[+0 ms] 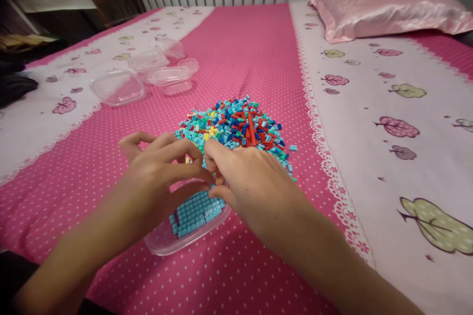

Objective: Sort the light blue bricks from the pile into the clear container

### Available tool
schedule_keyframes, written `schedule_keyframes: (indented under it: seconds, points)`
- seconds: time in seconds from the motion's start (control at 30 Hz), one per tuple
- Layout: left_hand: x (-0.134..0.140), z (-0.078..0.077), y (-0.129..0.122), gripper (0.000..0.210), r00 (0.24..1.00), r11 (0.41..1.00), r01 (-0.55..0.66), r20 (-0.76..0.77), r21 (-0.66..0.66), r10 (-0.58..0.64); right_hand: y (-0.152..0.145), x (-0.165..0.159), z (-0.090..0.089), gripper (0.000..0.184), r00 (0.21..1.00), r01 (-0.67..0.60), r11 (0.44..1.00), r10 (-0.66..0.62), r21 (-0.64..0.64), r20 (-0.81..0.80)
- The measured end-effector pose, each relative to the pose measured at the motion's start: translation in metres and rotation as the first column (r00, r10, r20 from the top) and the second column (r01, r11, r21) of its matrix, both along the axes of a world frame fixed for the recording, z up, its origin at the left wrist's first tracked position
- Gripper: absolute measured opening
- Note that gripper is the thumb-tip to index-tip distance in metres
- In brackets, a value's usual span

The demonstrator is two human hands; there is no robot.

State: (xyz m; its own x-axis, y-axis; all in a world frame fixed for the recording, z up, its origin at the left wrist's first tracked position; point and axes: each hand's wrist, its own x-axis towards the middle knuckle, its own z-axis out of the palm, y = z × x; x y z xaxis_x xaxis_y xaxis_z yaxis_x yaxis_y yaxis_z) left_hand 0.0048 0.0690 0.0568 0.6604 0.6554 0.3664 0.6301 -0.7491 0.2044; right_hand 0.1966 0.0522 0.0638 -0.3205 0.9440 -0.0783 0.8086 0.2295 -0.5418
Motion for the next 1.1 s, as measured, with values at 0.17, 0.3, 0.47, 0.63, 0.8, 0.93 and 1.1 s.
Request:
schedule_keyframes:
  seconds: [0.17, 0.3, 0.47, 0.63, 0.8, 0.93, 1.1]
  points:
    - [-0.005, -0.004, 0.005, 0.019, 0.986, 0.982, 0.128, -0.124, 0.142, -0.111, 0.001, 0.018, -0.002, 0.033, 0.998, -0.047, 0.992, 0.052, 0.12, -0.035]
    - [-0.005, -0.009, 0.011, 0.018, 0.955, 0.962, 0.211, -0.247, 0.176, -0.164, 0.005, 0.031, -0.005, 0.016, 1.0, 0.006, 0.984, -0.001, 0.179, -0.025]
    - [0.007, -0.014, 0.015, 0.02, 0.934, 0.959, 0.224, -0.319, 0.174, -0.16, 0.011, 0.027, -0.014, 0.019, 1.0, -0.023, 0.999, 0.023, -0.039, -0.021]
    - [0.012, -0.019, 0.016, 0.016, 0.936, 0.957, 0.215, -0.321, 0.196, -0.144, 0.014, 0.022, -0.017, 0.02, 0.997, -0.052, 0.992, 0.045, -0.116, -0.06]
    - [0.011, -0.022, 0.017, 0.012, 0.943, 0.941, 0.226, -0.297, 0.252, -0.147, 0.016, 0.023, -0.021, 0.019, 0.995, -0.075, 0.982, 0.062, -0.172, -0.081]
    - [0.012, -0.02, 0.017, 0.014, 0.942, 0.938, 0.226, -0.306, 0.263, -0.141, 0.016, 0.022, -0.023, 0.02, 0.995, -0.067, 0.983, 0.054, -0.17, -0.078]
    - [0.012, -0.02, 0.016, 0.017, 0.939, 0.933, 0.218, -0.322, 0.286, -0.12, 0.015, 0.02, -0.024, 0.021, 0.996, -0.074, 0.985, 0.066, -0.159, -0.055]
